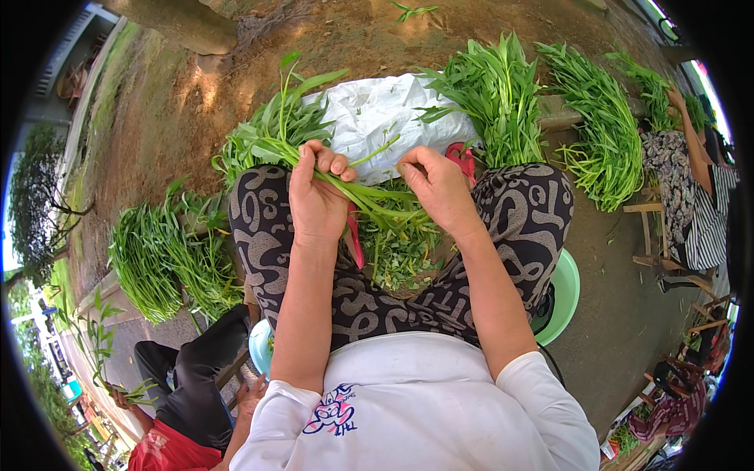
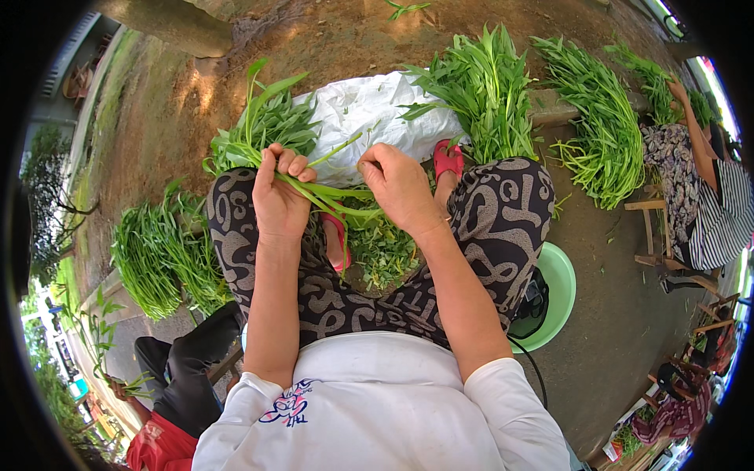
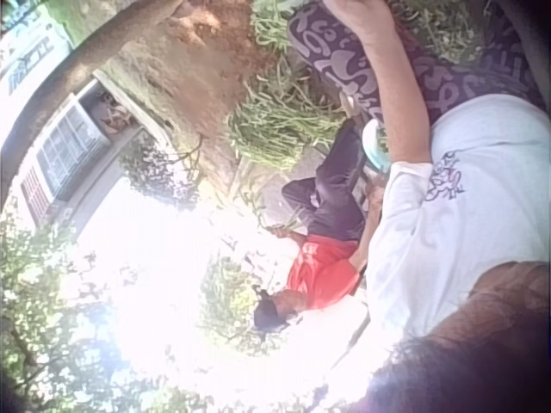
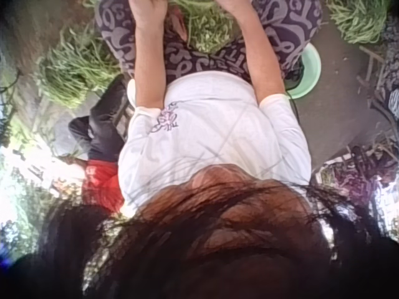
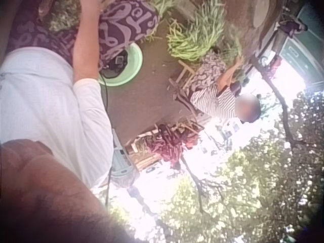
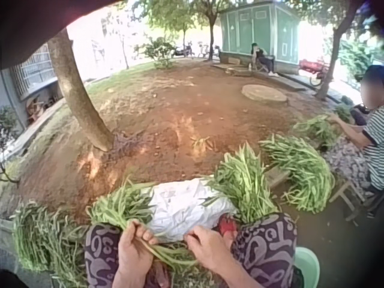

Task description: The person picks leaves from green stems by hand, placing the harvested leaves into a central pile on a white bag while seated outdoors.

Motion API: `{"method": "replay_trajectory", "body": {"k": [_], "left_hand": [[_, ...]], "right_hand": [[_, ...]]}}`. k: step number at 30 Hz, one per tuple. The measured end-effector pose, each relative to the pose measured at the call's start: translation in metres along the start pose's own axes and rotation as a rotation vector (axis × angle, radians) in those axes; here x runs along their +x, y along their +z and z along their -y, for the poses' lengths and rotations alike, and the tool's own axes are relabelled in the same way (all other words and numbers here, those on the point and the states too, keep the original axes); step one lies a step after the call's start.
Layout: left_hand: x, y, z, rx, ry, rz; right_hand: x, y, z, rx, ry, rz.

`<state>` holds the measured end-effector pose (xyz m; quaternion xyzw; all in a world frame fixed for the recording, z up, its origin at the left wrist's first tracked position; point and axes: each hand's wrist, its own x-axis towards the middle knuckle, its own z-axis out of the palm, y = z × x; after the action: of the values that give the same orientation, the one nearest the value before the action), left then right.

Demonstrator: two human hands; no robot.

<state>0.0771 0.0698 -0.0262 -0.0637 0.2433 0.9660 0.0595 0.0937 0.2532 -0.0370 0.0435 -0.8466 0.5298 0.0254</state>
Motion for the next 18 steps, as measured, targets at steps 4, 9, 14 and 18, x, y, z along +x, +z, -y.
{"method": "replay_trajectory", "body": {"k": [4, 9, 14, 18], "left_hand": [[0.0015, -0.0049, -0.0003, 0.012, 0.040, 0.004], [0.0006, -0.0032, 0.0007, 0.052, 0.060, -0.012], [-0.0006, -0.0003, -0.0004, 0.071, 0.074, -0.034], [0.0001, -0.0014, 0.0003, 0.081, 0.073, -0.026]], "right_hand": [[0.0018, -0.0005, -0.0053, 0.245, 0.078, -0.003], [0.0034, -0.0017, -0.0080, 0.582, 0.129, -0.044], [0.0060, -0.0054, -0.0081, 0.809, 0.159, -0.098], [0.0063, -0.0066, -0.0097, 0.774, 0.157, -0.053]]}}
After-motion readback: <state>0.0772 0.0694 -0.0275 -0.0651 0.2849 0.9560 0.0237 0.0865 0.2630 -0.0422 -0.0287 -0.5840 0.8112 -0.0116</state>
